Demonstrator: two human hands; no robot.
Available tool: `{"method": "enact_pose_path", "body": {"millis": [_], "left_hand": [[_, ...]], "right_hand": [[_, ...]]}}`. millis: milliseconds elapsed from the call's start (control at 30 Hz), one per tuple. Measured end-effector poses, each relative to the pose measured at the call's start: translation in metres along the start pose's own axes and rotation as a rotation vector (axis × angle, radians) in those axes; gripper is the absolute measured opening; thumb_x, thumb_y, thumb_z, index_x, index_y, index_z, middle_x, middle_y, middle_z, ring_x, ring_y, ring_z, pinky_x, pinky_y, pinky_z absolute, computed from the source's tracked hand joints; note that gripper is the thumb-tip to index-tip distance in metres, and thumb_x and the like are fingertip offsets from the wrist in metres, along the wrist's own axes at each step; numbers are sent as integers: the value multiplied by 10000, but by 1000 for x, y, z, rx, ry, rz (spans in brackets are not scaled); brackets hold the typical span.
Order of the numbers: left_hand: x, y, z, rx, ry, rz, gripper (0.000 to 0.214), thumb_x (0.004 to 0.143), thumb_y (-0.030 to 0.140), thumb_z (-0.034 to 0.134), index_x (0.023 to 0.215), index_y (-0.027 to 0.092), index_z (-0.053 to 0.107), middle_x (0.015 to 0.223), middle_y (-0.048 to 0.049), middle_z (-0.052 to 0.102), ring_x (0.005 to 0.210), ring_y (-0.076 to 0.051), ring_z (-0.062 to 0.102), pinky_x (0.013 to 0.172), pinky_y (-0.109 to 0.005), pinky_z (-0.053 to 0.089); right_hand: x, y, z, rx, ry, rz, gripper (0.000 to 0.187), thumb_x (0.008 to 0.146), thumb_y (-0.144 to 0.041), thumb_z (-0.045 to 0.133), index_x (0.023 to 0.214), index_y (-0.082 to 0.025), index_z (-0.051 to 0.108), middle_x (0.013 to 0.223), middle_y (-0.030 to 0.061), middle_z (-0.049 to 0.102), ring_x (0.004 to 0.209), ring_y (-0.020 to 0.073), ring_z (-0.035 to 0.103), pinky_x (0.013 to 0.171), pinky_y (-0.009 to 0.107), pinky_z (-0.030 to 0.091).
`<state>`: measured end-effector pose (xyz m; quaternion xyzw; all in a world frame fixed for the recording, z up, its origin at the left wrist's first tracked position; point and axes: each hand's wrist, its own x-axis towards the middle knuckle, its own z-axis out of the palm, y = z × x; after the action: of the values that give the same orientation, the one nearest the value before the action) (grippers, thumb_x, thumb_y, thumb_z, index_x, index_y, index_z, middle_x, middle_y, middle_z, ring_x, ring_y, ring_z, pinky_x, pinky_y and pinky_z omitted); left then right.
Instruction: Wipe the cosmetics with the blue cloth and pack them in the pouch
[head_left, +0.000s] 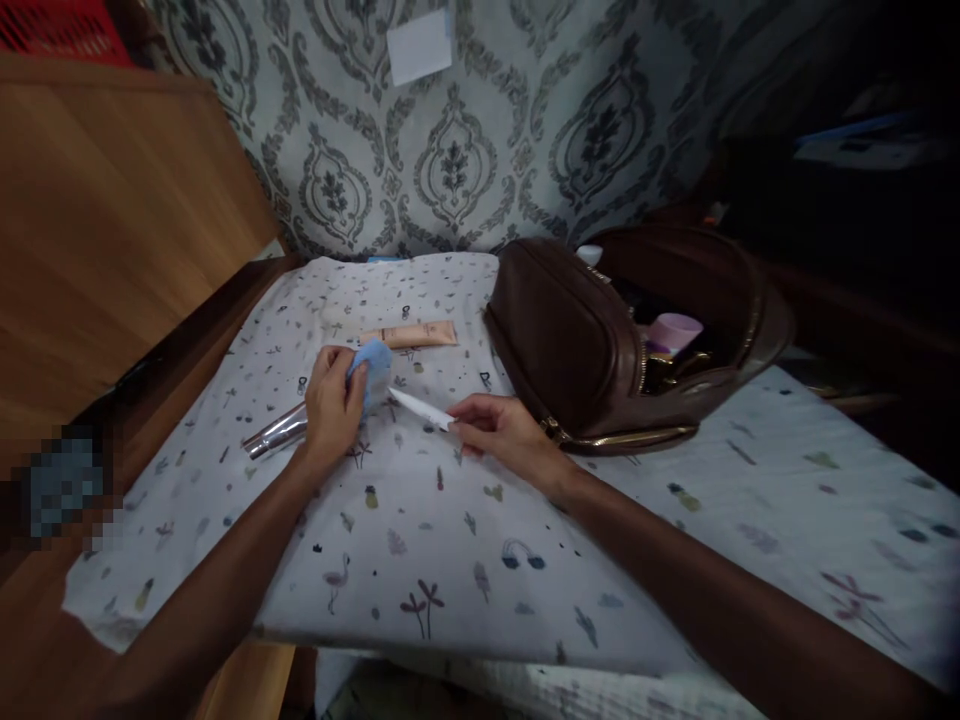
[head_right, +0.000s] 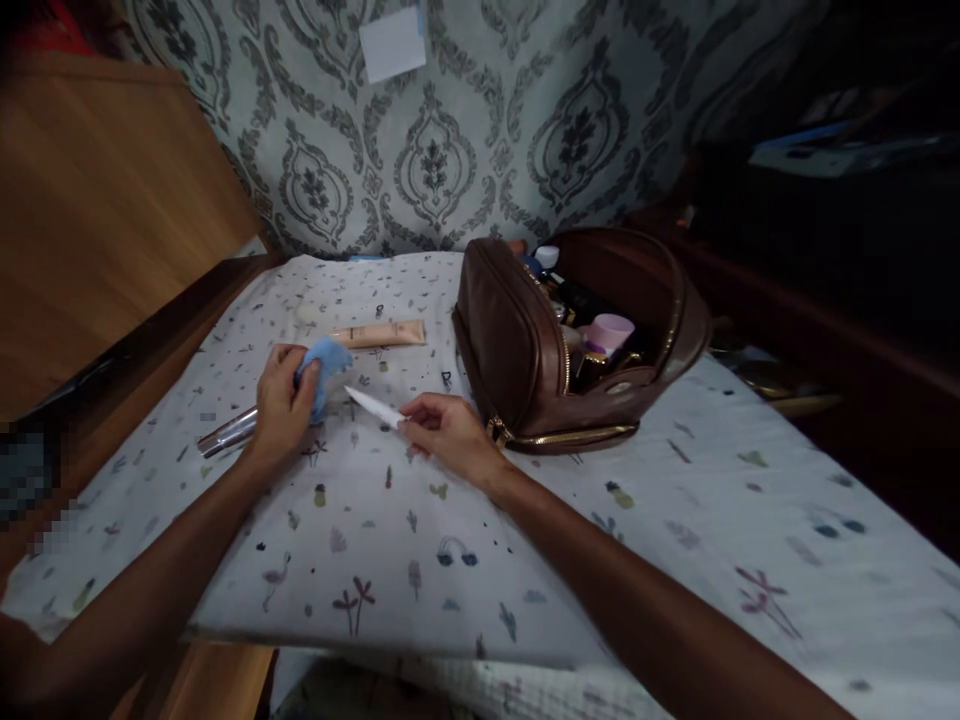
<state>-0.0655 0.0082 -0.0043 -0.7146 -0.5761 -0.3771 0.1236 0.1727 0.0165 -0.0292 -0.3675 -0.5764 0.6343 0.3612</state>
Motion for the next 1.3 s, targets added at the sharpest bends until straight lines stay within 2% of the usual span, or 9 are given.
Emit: {"method": "enact_pose_path", "body": {"millis": [167, 233, 333, 500, 667, 800, 933, 1133, 1300], "left_hand": [[-20, 40, 7, 12, -165, 470, 247, 1006, 229, 451, 1188, 198, 614, 1100, -95, 616, 1000, -235, 566, 796, -352, 510], [-26, 45, 13, 47, -242, 562, 269, 1013, 221, 439, 1222, 182, 603, 1081, -101, 637, 988, -236, 566, 794, -352, 517], [-27, 34, 19, 84, -289, 520, 284, 1029, 266, 413, 1203, 160, 611, 1067, -111, 645, 993, -241, 565, 808, -365, 517], [-16, 5, 17, 117, -360, 307, 329, 1039, 342, 376, 987, 162, 646, 977, -102, 645, 933, -256, 565, 784, -397, 478], [-11, 5, 9, 132, -323, 162, 335, 1034, 352, 369, 926, 180, 636, 928, -93, 635, 883, -263, 556, 798, -424, 445], [-16, 25, 5, 35, -240, 281, 309, 1035, 326, 391, 1122, 174, 646, 1037, -103, 645, 954, -252, 560, 841, -406, 458], [-23, 37, 8, -39, -365, 461, 314, 1038, 312, 396, 1193, 144, 612, 1049, -104, 646, 995, -251, 543, 854, -379, 477], [-22, 25, 14, -37, -474, 442, 333, 1041, 390, 373, 1064, 151, 604, 972, -100, 624, 887, -247, 511, 816, -393, 464], [-22, 19, 15, -52, -509, 421, 377, 1006, 500, 434, 1077, 167, 594, 997, -101, 619, 919, -263, 521, 818, -405, 455]], "right_hand": [[0, 10, 1, -72, 63, -101, 274, 668, -325, 765, 826, -191, 586, 665, -45, 616, 512, 98, 568, 486, 226, 442], [1, 12, 0, -74, 79, -111, 302, 649, -311, 767, 829, -202, 550, 645, -58, 604, 515, 102, 575, 488, 225, 450], [3, 10, -5, -62, 78, -99, 346, 646, -348, 792, 821, -206, 530, 663, -48, 625, 528, 108, 585, 498, 233, 473], [4, 3, -14, -56, 110, -108, 371, 653, -409, 829, 807, -198, 566, 660, -32, 622, 523, 103, 559, 505, 239, 463], [0, 4, -12, -201, 126, -143, 220, 745, -378, 746, 785, -195, 630, 647, -2, 634, 573, 137, 572, 531, 263, 448], [-5, 4, -6, -466, 189, -328, 56, 773, -245, 711, 787, -209, 670, 696, -3, 646, 635, 147, 577, 606, 274, 452], [-8, 3, -2, -532, 159, -483, 39, 793, -189, 695, 799, -213, 665, 796, 14, 662, 700, 155, 600, 699, 292, 489], [-4, 10, -3, -393, 141, -293, 181, 756, -281, 765, 884, -204, 662, 832, 25, 676, 765, 181, 627, 736, 317, 520], [-3, 8, -3, -345, 63, -160, 227, 772, -406, 737, 797, -196, 653, 708, 1, 639, 629, 156, 599, 586, 279, 465]]}}
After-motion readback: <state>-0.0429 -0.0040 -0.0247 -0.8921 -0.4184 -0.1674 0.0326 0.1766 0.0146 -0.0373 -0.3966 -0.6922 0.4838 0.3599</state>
